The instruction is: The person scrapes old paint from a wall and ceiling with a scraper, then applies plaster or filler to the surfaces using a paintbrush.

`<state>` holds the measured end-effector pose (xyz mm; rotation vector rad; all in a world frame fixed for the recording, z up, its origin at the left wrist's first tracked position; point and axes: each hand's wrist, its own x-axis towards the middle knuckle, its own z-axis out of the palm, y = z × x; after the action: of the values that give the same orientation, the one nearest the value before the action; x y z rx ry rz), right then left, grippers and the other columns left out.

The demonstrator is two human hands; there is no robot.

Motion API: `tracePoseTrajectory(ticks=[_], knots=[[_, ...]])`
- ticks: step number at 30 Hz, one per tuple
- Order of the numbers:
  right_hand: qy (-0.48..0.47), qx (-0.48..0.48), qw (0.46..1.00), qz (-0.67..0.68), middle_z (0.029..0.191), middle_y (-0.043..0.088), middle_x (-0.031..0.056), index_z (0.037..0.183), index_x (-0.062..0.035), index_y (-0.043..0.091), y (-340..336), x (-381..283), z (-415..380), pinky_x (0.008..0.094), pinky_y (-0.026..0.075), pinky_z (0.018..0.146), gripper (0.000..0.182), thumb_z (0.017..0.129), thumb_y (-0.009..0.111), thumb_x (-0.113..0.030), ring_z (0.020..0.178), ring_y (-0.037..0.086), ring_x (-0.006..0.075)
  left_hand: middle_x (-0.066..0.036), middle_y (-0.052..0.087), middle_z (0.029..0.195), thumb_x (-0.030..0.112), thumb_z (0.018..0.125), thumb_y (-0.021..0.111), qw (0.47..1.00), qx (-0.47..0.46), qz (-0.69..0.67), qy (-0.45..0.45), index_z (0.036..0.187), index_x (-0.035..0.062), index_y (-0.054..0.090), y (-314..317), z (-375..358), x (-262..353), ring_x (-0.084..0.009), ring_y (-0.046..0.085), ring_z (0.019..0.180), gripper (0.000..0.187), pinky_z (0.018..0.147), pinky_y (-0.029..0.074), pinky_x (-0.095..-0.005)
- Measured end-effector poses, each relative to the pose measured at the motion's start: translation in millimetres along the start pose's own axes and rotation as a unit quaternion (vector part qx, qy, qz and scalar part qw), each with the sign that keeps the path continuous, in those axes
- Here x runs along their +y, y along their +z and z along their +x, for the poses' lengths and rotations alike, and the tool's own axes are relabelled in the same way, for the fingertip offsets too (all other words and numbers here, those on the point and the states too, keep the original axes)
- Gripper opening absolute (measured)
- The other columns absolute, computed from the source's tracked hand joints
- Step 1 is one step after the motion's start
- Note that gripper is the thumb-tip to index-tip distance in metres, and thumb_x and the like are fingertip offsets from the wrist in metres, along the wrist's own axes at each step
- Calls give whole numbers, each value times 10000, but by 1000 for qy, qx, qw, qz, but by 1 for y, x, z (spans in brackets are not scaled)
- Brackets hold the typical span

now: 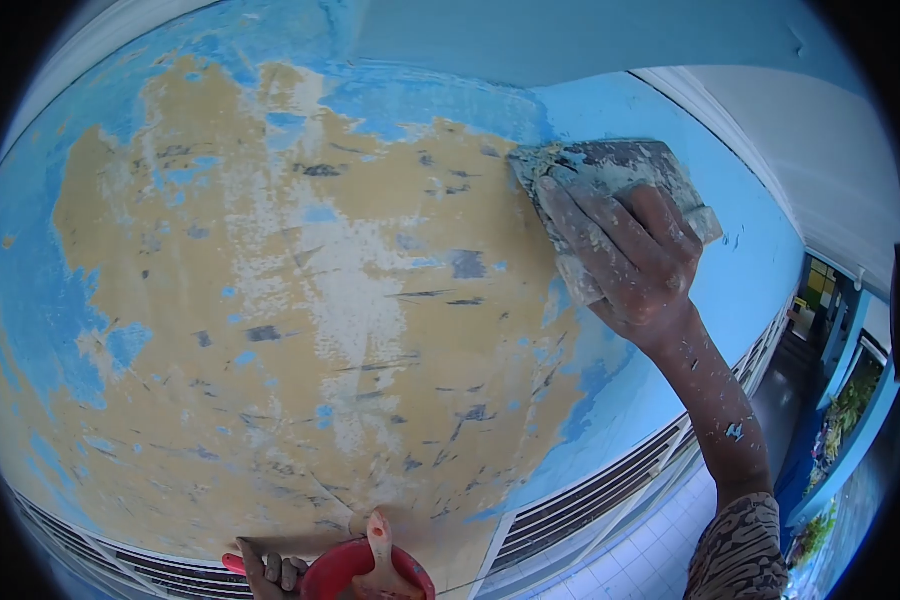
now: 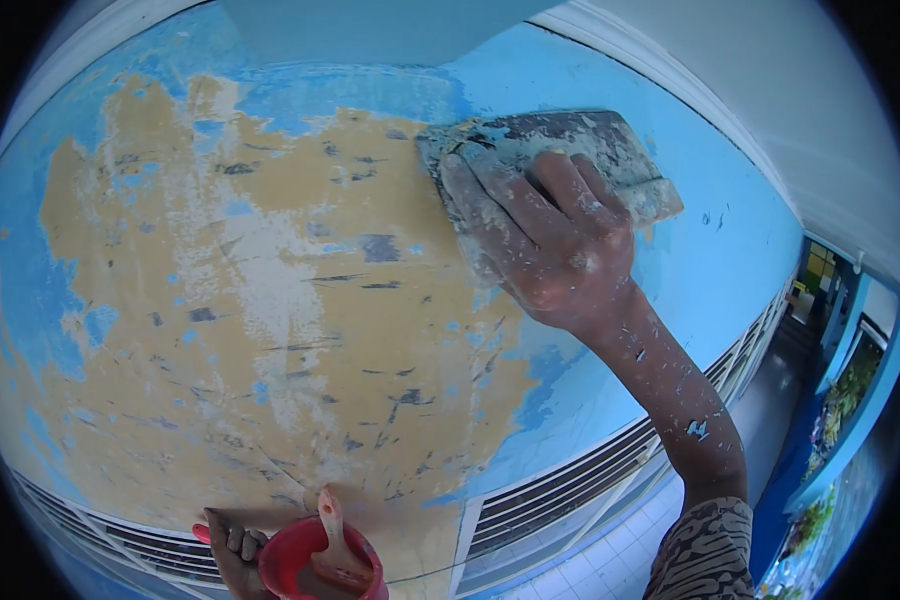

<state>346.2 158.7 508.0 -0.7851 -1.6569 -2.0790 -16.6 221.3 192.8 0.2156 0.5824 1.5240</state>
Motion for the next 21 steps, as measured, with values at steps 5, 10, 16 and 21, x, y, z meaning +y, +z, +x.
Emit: tracePoseTrajectory(ticks=[5, 10, 16, 21], knots=[[13, 29, 999, 13, 902, 687, 50, 1105, -24, 750, 4, -4, -1, 324, 498, 589, 540, 576, 722, -129, 735, 567, 206, 67, 302, 492, 462, 1007, 583, 1000, 13, -2, -12, 700, 219, 453, 3, -3, -2, -92, 285, 392, 413, 420, 343, -254], [36, 59, 997, -17, 950, 688, 54, 1104, -25, 744, 21, -9, 12, 326, 521, 616, 519, 589, 724, -82, 759, 582, 210, 70, 288, 493, 444, 1013, 584, 999, 39, -37, 7, 735, 215, 471, -4, 8, -7, -83, 266, 380, 378, 411, 363, -249], [45, 20, 999, 15, 967, 692, 53, 1106, -14, 734, 2, -17, 10, 343, 551, 671, 513, 604, 760, -115, 817, 612, 209, 81, 302, 502, 393, 1019, 599, 996, 33, -78, 16, 848, 229, 541, -20, 19, -4, -59, 269, 362, 244, 439, 470, -239], [78, 35, 996, 2, 978, 692, 63, 1145, -23, 729, 9, -26, 7, 345, 545, 665, 508, 643, 753, -96, 798, 609, 219, 81, 305, 491, 402, 1014, 606, 997, 23, -71, 17, 873, 226, 540, -10, 12, -5, -59, 272, 358, 235, 441, 471, -237]])
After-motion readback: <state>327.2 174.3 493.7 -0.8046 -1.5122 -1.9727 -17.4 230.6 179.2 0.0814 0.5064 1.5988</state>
